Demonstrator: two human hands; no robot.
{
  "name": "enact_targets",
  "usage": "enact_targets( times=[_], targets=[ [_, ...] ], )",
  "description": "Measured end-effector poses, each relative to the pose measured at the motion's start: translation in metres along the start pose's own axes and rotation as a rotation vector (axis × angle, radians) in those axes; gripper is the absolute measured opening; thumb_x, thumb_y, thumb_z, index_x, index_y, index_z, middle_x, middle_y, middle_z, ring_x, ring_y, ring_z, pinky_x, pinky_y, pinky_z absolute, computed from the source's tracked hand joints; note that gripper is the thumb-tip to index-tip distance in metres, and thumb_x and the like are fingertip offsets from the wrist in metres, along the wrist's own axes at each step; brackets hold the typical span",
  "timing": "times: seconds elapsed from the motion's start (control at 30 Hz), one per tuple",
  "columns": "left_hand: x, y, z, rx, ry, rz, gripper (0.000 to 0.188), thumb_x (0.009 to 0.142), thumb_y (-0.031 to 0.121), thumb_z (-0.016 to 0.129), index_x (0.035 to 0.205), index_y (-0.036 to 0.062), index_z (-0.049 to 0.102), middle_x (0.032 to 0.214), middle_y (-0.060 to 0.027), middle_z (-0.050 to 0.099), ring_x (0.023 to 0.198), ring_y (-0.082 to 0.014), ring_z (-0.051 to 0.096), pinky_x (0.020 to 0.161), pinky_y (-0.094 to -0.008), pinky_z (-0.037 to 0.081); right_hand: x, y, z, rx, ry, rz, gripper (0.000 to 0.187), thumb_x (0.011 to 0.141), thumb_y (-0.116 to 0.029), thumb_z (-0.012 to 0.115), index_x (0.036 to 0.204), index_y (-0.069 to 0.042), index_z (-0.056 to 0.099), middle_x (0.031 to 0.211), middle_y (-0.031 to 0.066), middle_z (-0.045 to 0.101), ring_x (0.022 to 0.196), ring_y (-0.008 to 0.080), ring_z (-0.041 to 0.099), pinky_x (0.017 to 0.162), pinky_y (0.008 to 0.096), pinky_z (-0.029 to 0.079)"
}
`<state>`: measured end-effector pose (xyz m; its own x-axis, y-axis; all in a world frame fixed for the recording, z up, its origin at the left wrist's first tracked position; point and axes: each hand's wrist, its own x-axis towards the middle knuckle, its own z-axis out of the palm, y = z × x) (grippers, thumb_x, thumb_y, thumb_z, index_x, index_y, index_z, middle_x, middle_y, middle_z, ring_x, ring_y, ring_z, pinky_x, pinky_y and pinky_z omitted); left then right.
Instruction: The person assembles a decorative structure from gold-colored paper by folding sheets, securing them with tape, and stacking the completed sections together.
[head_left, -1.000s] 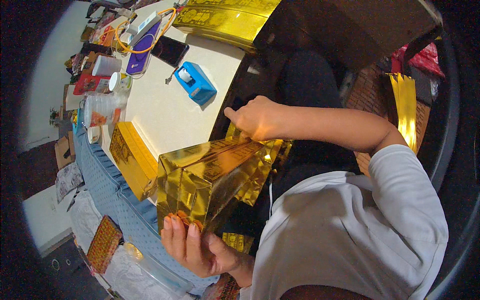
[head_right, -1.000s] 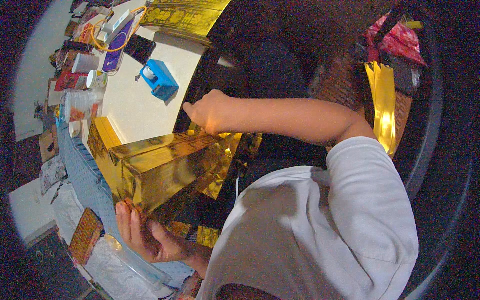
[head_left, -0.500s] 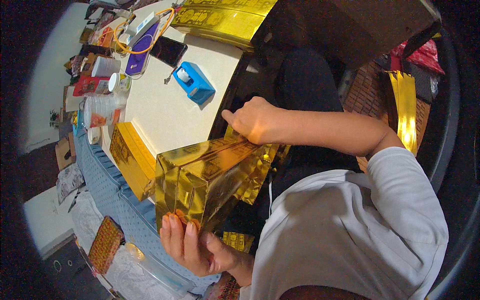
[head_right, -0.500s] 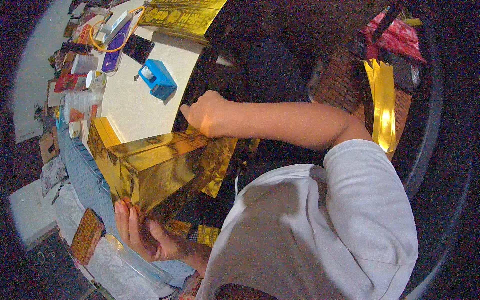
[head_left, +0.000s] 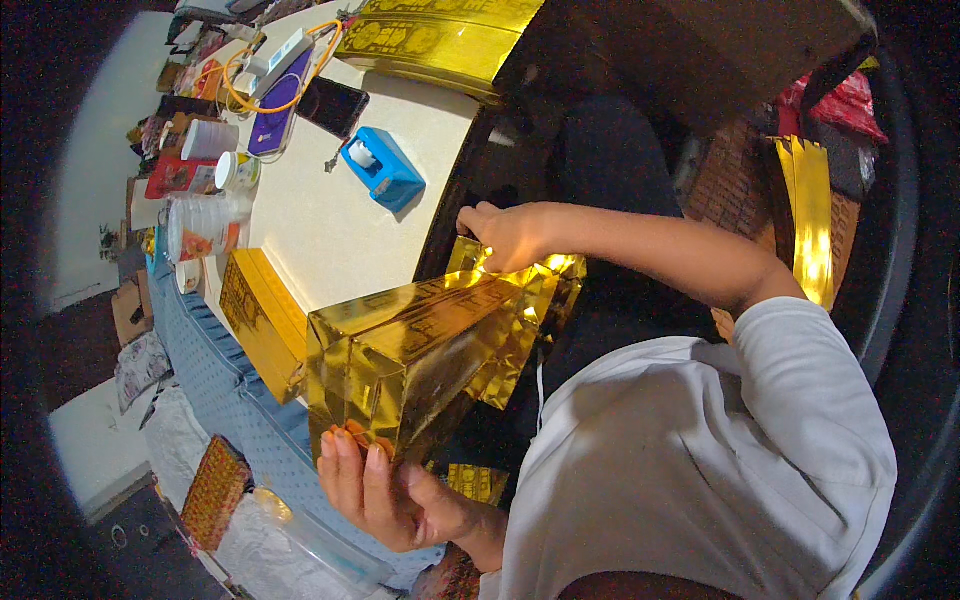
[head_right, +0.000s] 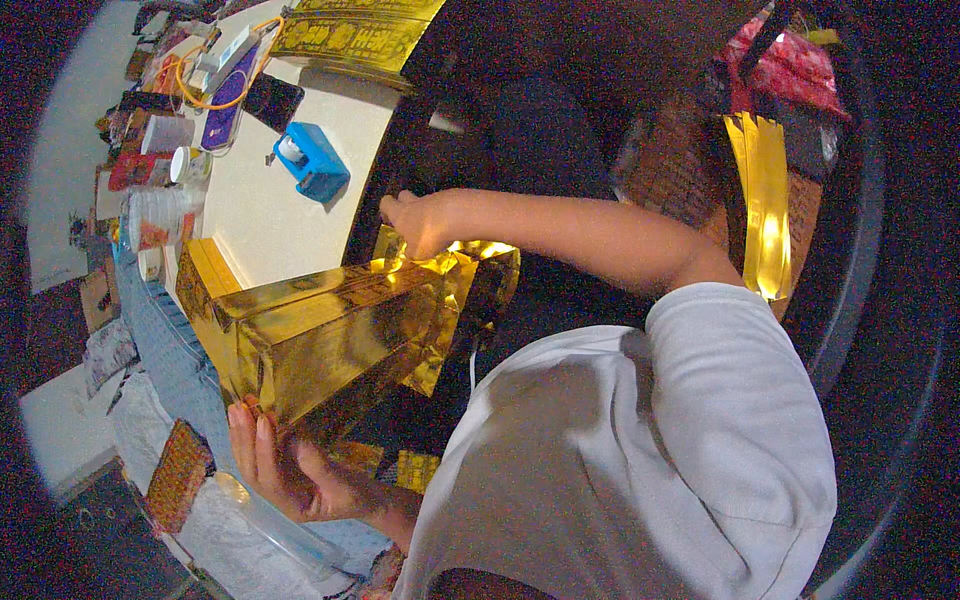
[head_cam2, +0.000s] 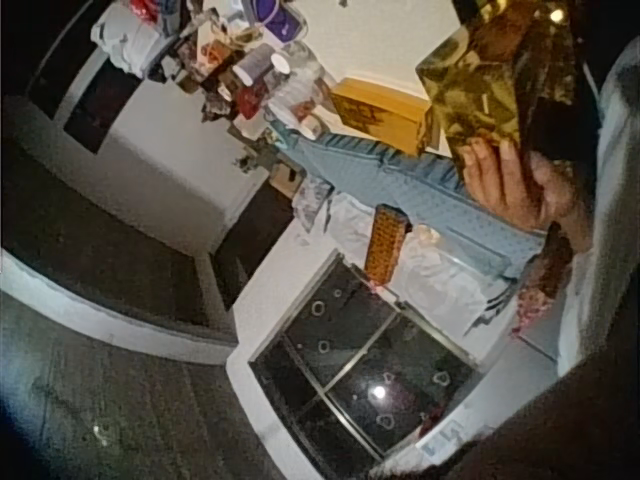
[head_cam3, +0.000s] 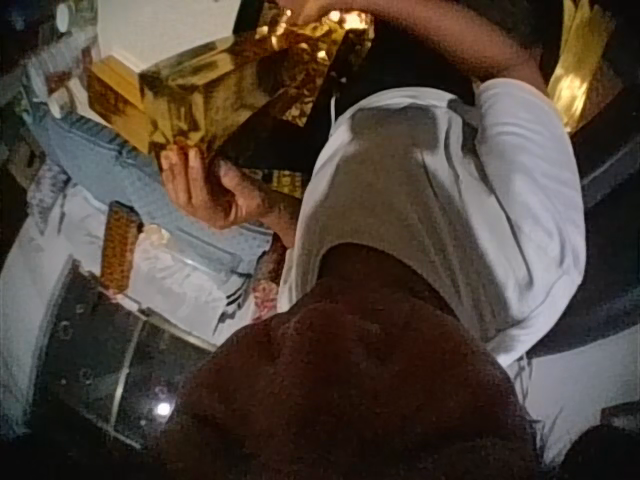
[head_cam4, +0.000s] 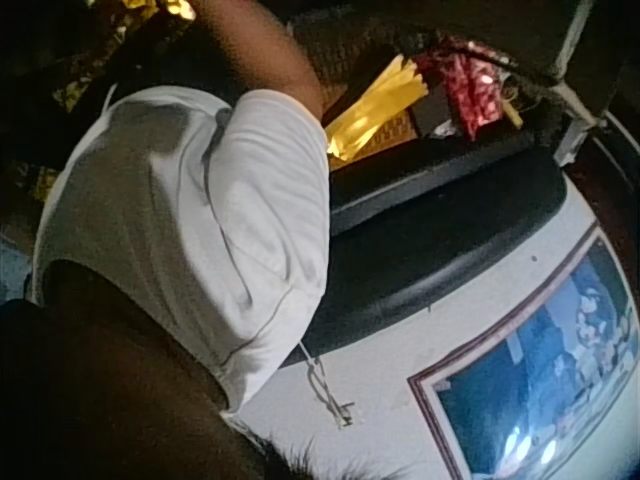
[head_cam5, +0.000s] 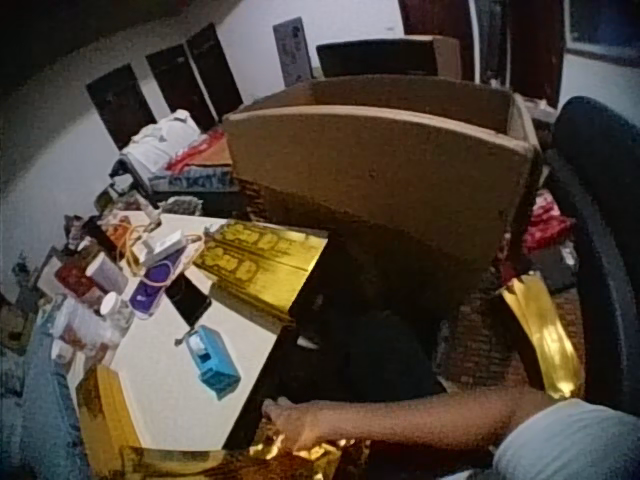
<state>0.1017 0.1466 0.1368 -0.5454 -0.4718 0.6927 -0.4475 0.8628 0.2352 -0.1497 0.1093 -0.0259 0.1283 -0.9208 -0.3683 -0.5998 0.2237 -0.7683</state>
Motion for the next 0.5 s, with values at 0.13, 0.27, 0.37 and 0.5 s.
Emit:
enact_targets(
  times=[0.13, 0.27, 0.37, 0.5],
  targets=[
    [-0.001, 0.0, 0.001, 0.012, 0.039, -0.034, 0.025, 0.089, 0.011, 0.056, 0.109, -0.0027, 0.061, 0.121, -0.0209, 0.058, 0.117, -0.0364, 0.053, 0.103, -0.0486, 0.041, 0.001, 0.012, 0.003, 0.134, 0.01, -0.024, 0.068, 0.077, -0.032, 0.07, 0.13, -0.004, 0.039, 0.122, 0.0235, 0.047, 0.105, 0.0387, 0.055, 0.087, 0.0446, 0.047],
    [-0.002, 0.002, 0.007, 0.032, 0.097, -0.07, 0.023, 0.086, 0.009, 0.055, 0.106, -0.001, 0.063, 0.115, -0.0205, 0.061, 0.112, -0.0387, 0.056, 0.1, -0.0516, 0.041, -0.006, 0.018, 0.014, 0.265, 0.07, -0.017, 0.058, 0.082, -0.034, 0.064, 0.128, -0.007, 0.04, 0.114, 0.0184, 0.048, 0.103, 0.0318, 0.054, 0.09, 0.0395, 0.045],
    [-0.003, 0.003, 0.007, 0.021, 0.109, -0.081, 0.024, 0.085, 0.01, 0.057, 0.106, -0.0014, 0.063, 0.117, -0.021, 0.061, 0.113, -0.0382, 0.055, 0.101, -0.0517, 0.04, -0.012, 0.019, 0.023, 0.274, 0.161, -0.038, 0.056, 0.086, -0.038, 0.062, 0.129, -0.009, 0.041, 0.113, 0.017, 0.049, 0.102, 0.0323, 0.056, 0.089, 0.0404, 0.046],
    [0.001, 0.004, 0.008, 0.009, 0.106, -0.08, 0.026, 0.084, 0.009, 0.057, 0.106, -0.0015, 0.063, 0.118, -0.0211, 0.06, 0.114, -0.0384, 0.054, 0.102, -0.0521, 0.039, -0.018, 0.021, 0.032, 0.251, 0.265, -0.08, 0.052, 0.089, -0.039, 0.059, 0.129, -0.009, 0.043, 0.116, 0.0172, 0.049, 0.101, 0.0357, 0.058, 0.088, 0.0433, 0.047]
  ],
)
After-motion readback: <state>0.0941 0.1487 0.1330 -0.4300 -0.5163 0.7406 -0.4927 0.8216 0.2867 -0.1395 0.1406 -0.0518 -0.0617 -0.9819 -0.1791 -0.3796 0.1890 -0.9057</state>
